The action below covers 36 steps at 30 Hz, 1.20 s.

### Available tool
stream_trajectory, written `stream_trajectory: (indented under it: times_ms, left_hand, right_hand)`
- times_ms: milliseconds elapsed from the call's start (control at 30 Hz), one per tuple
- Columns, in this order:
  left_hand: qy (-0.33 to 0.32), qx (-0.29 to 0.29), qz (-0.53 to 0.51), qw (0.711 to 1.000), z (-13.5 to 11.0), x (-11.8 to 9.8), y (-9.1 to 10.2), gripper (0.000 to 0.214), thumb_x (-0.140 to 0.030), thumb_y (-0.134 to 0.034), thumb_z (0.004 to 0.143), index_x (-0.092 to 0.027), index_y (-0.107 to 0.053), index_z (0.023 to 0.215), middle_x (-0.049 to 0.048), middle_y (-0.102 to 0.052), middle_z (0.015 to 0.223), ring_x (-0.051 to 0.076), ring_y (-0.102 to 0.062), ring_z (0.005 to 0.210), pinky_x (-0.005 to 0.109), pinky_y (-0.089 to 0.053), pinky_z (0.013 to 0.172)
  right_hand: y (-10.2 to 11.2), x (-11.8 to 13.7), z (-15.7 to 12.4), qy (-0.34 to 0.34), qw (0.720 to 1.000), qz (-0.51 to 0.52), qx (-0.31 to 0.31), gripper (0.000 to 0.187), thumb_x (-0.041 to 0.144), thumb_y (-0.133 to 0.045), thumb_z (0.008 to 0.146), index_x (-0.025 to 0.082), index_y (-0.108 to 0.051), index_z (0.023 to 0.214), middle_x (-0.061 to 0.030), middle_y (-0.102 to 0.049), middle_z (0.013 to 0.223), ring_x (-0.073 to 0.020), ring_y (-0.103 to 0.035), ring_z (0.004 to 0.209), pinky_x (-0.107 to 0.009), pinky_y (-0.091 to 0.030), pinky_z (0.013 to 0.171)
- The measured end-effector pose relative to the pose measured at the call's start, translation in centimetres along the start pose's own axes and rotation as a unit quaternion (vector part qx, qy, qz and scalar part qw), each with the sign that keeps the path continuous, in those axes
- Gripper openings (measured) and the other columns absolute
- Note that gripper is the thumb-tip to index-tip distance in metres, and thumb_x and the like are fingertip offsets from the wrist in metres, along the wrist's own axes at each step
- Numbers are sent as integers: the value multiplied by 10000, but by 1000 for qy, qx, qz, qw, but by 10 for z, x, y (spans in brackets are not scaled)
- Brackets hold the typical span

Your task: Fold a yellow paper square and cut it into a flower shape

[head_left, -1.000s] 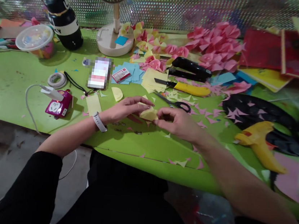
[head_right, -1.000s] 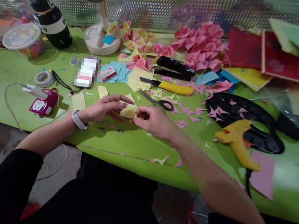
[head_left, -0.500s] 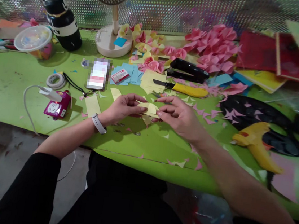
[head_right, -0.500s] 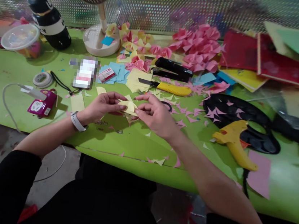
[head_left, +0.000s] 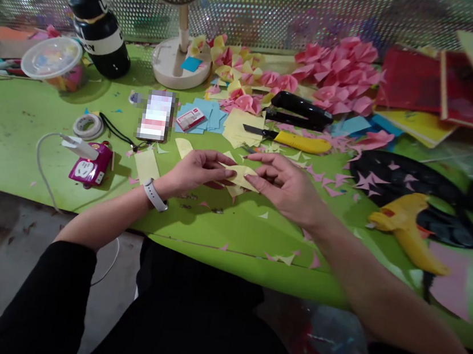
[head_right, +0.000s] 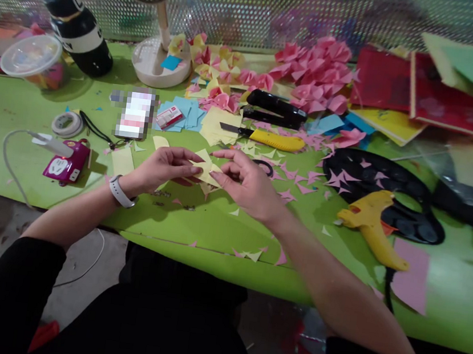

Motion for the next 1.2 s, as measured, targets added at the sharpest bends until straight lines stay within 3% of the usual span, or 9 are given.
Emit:
stream_trajectory:
  times_ms: [267,567,733,933,1200]
  left_hand:
    - [71,11,-11,997,-1,-1,-2,264,-230,-858,785,-103,-717,968,87,-795,861,157,-773,751,285,-650,735]
    - [75,33,1,997,-3,-3,-3,279,-278,-889,745,-97,-733,891,87,-793,838,147,-771,760,234,-635,705]
    - [72,47,24,996,-2,-3,-4,285,-349,-849,792,-114,-750,920,86,-791,859,150,-768,754,245,-630,687]
    - [72,43,29,996,-2,1,-5,226,-275,-863,770,-101,-730,828,61,-777,785,110,-740,686,236,-625,711]
    - [70,46,26,996,-1,2,-4,265,-293,-882,744,-99,-734,845,69,-781,806,112,-736,687,251,-632,723]
  right_hand:
    - [4,0,0,-4,1000,-25,-8,395,442,-708,886,228,-655,1214,-24,-676,807,-163,-591,669,-301,-479,594]
    - [6,-5,0,4,1000,-27,-6,401,470,-725,881,237,-675,1204,-29,-682,822,-156,-592,662,-293,-486,574]
    - [3,-10,1,0,1000,-11,22,449,507,-722,876,233,-666,1227,-30,-688,831,-168,-611,693,-303,-492,594]
    - [1,-14,1,-5,999,-7,31,475,516,-719,882,236,-652,1260,-29,-685,854,-159,-600,693,-298,-472,590]
    - [0,-16,3,-7,999,-6,38,475,524,-720,877,240,-653,1251,-19,-671,837,-152,-589,679,-294,-460,582]
Point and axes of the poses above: each hand's wrist, its own z-axis towards the middle knuckle, its own y-axis out of the back of the hand, x = y × z, the point moved 4 cm from there along z, towards the middle knuckle
